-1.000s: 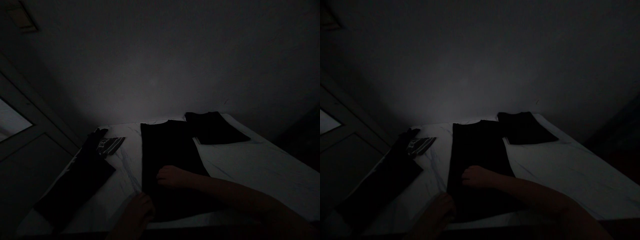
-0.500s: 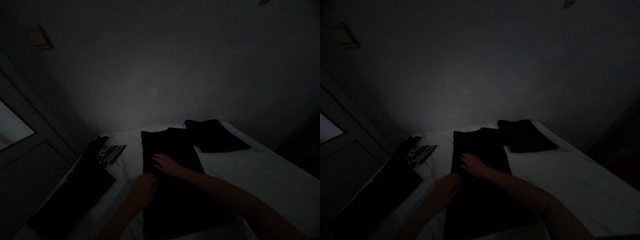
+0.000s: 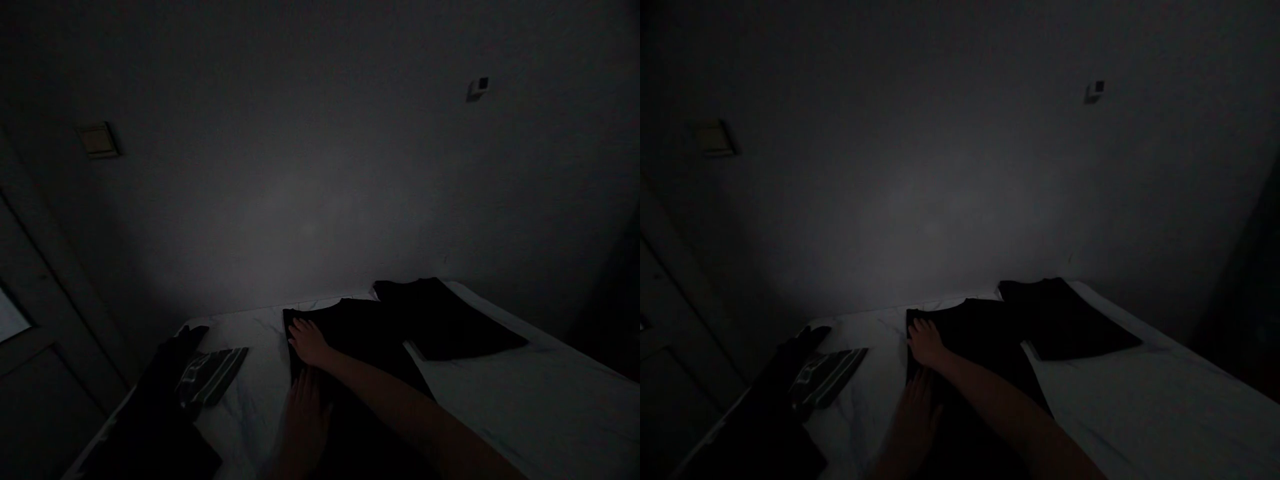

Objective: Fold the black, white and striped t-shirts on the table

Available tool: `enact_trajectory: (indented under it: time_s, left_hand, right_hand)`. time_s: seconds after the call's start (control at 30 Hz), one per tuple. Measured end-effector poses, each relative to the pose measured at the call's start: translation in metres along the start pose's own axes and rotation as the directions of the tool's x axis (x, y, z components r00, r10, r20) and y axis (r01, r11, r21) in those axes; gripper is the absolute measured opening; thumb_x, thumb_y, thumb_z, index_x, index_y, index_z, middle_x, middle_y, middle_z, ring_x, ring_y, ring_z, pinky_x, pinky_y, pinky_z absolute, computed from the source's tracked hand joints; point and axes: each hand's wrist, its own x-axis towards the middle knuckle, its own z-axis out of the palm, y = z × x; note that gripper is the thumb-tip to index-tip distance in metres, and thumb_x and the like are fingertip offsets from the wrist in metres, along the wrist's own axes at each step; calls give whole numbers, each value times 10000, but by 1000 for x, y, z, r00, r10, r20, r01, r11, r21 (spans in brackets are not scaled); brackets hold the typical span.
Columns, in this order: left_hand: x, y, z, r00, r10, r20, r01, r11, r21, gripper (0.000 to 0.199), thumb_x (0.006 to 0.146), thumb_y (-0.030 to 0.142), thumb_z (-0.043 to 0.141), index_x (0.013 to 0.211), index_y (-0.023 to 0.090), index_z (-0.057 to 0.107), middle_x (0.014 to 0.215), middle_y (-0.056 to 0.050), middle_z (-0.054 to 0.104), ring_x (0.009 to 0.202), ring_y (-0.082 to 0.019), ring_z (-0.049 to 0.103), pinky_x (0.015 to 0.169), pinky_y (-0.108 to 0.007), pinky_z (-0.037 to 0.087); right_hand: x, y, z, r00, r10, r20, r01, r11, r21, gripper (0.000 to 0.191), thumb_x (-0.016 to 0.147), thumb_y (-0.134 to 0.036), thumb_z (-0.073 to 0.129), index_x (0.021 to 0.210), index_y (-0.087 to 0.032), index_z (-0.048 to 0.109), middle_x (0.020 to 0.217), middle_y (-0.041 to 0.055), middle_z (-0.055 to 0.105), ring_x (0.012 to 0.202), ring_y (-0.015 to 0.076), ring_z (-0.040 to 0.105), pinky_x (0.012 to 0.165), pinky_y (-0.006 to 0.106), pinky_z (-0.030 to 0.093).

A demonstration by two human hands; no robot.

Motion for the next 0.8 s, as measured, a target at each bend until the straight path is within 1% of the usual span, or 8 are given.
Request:
enact_trajectory:
  time_s: [0.07, 0.2, 0.3, 0.43, 0.53, 0.6, 0.67, 0.8]
  left_hand:
    - [0, -8, 9, 999, 34, -3, -34, 999, 30, 566, 919, 254, 465, 1468, 117, 452, 1543, -169, 415, 1435, -317, 387, 1131, -520, 402]
    - [3, -19, 27, 993, 66, -97, -49, 984, 170, 524, 910, 231, 455, 1418, 140, 543, 1514, -145, 461, 1397, -315, 446, 1110, -487, 419]
    - [4, -25, 39, 979, 115, -167, -75, 970, 230, 505, 924, 242, 427, 1400, 155, 569, 1467, -141, 524, 1359, -316, 490, 1085, -481, 430]
    - [9, -44, 50, 950, 214, -227, -162, 960, 227, 564, 948, 292, 408, 1499, 174, 439, 1432, -135, 566, 1341, -307, 508, 1050, -467, 453]
    - [15, -64, 53, 937, 284, -202, -242, 948, 209, 564, 947, 335, 414, 1490, 189, 455, 1405, -133, 592, 1289, -302, 559, 968, -439, 510]
    - [19, -74, 51, 935, 320, -153, -291, 939, 184, 547, 933, 375, 434, 1444, 196, 514, 1390, -129, 606, 1269, -304, 576, 934, -426, 530]
    - [22, -78, 47, 940, 323, -109, -305, 940, 152, 536, 917, 403, 449, 1404, 203, 552, 1375, -124, 619, 1270, -308, 574, 942, -438, 529]
    - [23, -60, 37, 971, 220, -91, -206, 968, 143, 503, 889, 411, 462, 1323, 204, 611, 1267, -131, 679, 1233, -340, 593, 959, -506, 514]
  right_hand:
    - [23, 3, 12, 999, 39, 12, -39, 999, 19, 511, 1019, -377, 402, 1482, -166, 450, 1607, 158, 287, 1477, 298, 289, 1176, 516, 258]
    - [48, 16, 35, 988, 152, 39, -155, 984, 84, 607, 1024, -521, 313, 1535, -199, 368, 1621, 143, 240, 1505, 289, 208, 1192, 558, 189]
    - [55, 21, 44, 985, 170, 33, -173, 969, 177, 639, 1018, -564, 289, 1541, -202, 351, 1631, 137, 218, 1515, 291, 163, 1206, 571, 108]
    - [42, 26, 38, 989, 125, -82, -104, 969, 224, 570, 1025, -443, 380, 1473, -98, 446, 1590, 168, 332, 1489, 271, 258, 1219, 466, 183]
    - [-10, 42, 20, 985, 85, -148, -52, 976, 212, 464, 1009, -326, 436, 1410, -110, 522, 1567, 149, 389, 1456, 241, 340, 1209, 422, 243]
    - [-70, 59, 7, 992, 39, -119, -15, 982, 190, 465, 998, -311, 461, 1419, -119, 516, 1580, 147, 363, 1462, 244, 329, 1211, 434, 245]
    - [-140, 78, -6, 996, 49, -78, -35, 984, 174, 528, 995, -339, 480, 1455, -80, 469, 1597, 181, 307, 1492, 264, 254, 1231, 448, 184]
    - [-260, 99, -23, 952, 304, -20, -295, 937, 188, 584, 959, -313, 545, 1490, -99, 434, 1601, 190, 281, 1495, 294, 231, 1219, 488, 218]
